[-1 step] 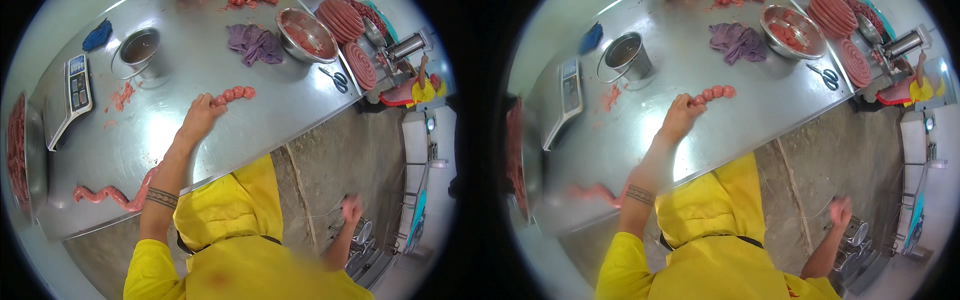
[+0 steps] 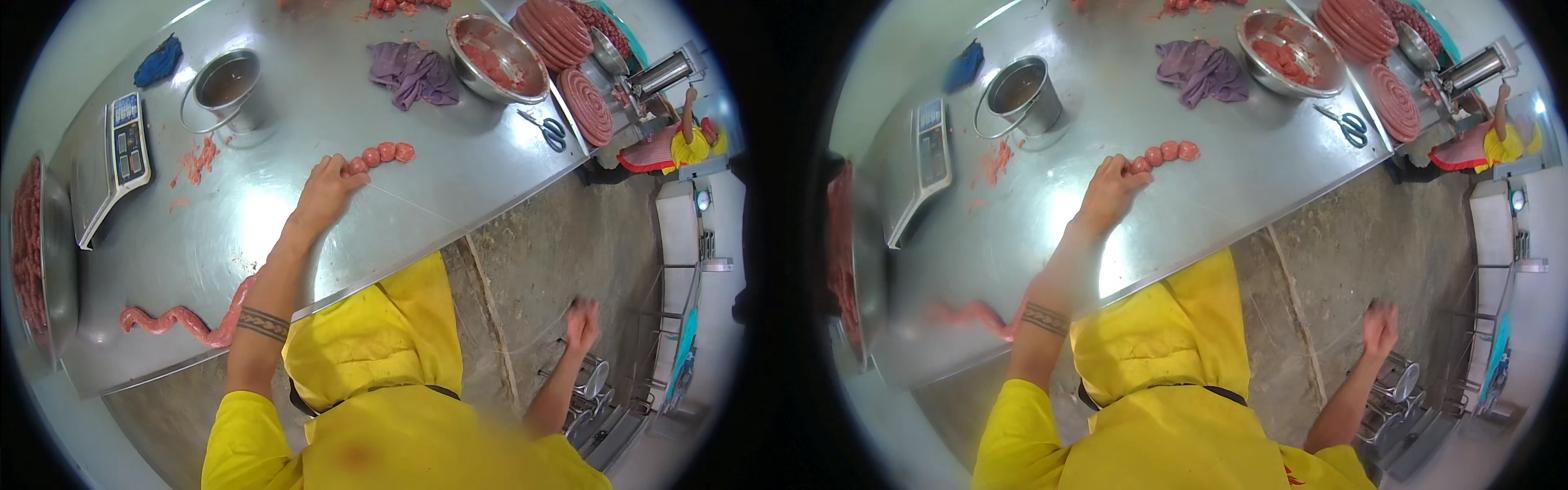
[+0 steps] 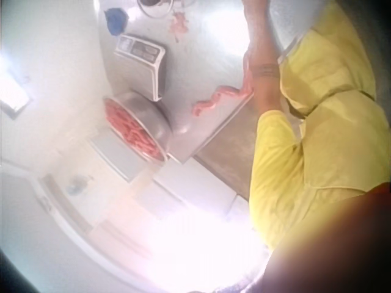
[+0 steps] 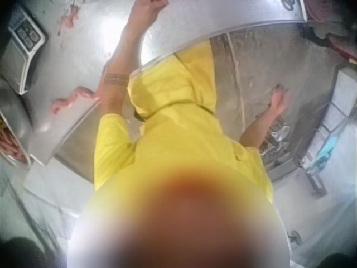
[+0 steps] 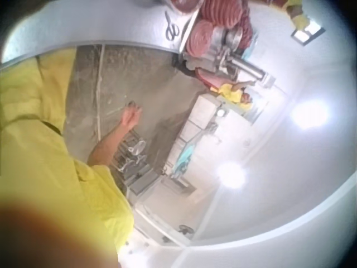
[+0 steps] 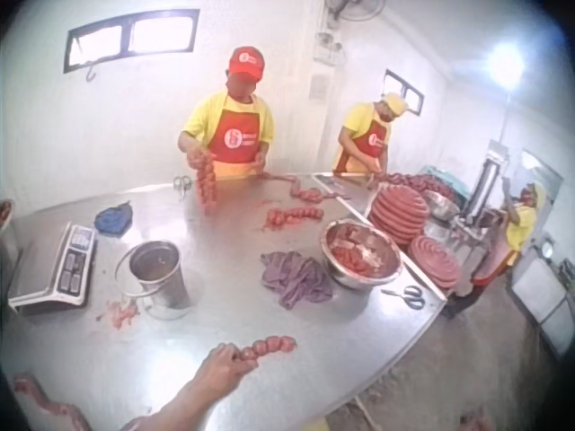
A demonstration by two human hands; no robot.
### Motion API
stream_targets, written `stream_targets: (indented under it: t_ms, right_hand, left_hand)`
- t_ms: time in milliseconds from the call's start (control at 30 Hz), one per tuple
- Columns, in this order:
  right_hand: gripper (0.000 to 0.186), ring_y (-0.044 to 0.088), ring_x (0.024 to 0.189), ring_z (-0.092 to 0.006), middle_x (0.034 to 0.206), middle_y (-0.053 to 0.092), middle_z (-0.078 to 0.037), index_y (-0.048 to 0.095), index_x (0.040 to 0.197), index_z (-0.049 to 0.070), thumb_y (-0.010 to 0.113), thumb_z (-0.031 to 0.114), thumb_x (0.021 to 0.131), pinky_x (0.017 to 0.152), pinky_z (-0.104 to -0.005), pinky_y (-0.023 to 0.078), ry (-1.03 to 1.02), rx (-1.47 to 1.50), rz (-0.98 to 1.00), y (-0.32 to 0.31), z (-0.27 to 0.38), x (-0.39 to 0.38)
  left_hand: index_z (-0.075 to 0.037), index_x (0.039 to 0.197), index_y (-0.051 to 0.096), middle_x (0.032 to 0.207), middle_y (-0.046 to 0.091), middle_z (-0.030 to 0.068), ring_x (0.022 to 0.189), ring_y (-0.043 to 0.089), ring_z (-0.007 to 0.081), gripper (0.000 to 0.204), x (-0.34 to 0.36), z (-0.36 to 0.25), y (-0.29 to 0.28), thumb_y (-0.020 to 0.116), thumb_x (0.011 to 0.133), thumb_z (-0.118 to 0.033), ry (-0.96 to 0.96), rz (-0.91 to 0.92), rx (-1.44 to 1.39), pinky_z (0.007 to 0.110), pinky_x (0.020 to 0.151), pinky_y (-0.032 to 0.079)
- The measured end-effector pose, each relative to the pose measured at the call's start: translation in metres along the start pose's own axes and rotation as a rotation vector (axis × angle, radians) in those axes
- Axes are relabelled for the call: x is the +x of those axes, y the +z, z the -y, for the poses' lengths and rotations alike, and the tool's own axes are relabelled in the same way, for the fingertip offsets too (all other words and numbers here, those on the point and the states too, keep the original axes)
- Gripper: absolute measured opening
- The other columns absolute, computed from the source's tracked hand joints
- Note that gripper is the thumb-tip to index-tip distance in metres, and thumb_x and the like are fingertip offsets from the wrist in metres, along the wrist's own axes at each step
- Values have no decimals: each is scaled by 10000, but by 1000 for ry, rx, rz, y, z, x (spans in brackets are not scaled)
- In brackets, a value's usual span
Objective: The person forms a long sausage casing filled with ground meat into individual links by hand, then uses scissors to cut the casing between links. The finished links are arranged on the stainless steel worktable.
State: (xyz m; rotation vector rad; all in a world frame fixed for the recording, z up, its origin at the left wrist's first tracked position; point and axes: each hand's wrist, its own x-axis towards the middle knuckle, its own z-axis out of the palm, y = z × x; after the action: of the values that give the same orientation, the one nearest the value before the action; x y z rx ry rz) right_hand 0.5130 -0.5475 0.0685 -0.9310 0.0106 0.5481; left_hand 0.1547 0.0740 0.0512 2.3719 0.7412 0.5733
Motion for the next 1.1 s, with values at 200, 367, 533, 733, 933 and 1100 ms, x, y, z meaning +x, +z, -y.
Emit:
stream_targets:
  t_ms: [200, 367, 533, 733, 933, 1100]
  right_hand:
    - [592, 645, 821, -172, 1073, 645, -81, 466, 1549, 153, 584, -1, 990, 662, -298, 495, 533, -861, 321, 156, -16, 147]
    - [469, 736, 992, -218, 1250, 695, -112, 616, 1400, 189, 675, 49, 956, 779, -373, 574, 747, -1890, 203, 178, 24, 90]
    - [211, 715, 1110, -230, 1265, 703, -112, 716, 1201, 149, 702, 117, 993, 945, -399, 560, 265, -1910, 740, 136, 59, 32]
    - [191, 672, 885, -181, 982, 695, -63, 675, 1048, 40, 677, 231, 1041, 775, -320, 505, 575, -997, 308, 120, 58, -28]
    - [106, 572, 721, -165, 835, 606, -13, 659, 1059, 75, 660, 178, 1032, 676, -311, 468, 885, -482, 160, 43, 18, -54]
    - [401, 622, 839, -253, 1289, 675, -157, 606, 1390, 81, 581, 28, 993, 730, -337, 573, 106, 105, -340, 34, -45, 10]
  left_hand:
    - [-179, 1053, 791, 1026, 632, 113, 1022, 601, 318, 167, 0, 16, 4, 697, 916, -158, 135, -51, 92, 424, 906, 491]
    - [-125, 968, 749, 963, 628, 142, 966, 603, 361, 93, 6, 19, 14, 670, 918, -117, 129, -150, 55, 454, 860, 503]
    - [-109, 980, 747, 942, 614, 118, 926, 591, 333, 84, 10, 13, 13, 711, 916, -67, 150, -149, 59, 426, 842, 496]
    - [-104, 1026, 745, 1000, 632, 110, 960, 587, 323, 95, 11, 8, 5, 689, 958, -70, 127, -100, 60, 419, 870, 495]
    - [-93, 989, 734, 999, 635, 123, 945, 594, 340, 61, 9, 10, 10, 700, 940, -105, 64, -117, 23, 431, 849, 502]
    - [-146, 985, 749, 987, 626, 127, 966, 602, 341, 129, 10, 10, 6, 731, 891, -59, 133, -131, 105, 432, 839, 500]
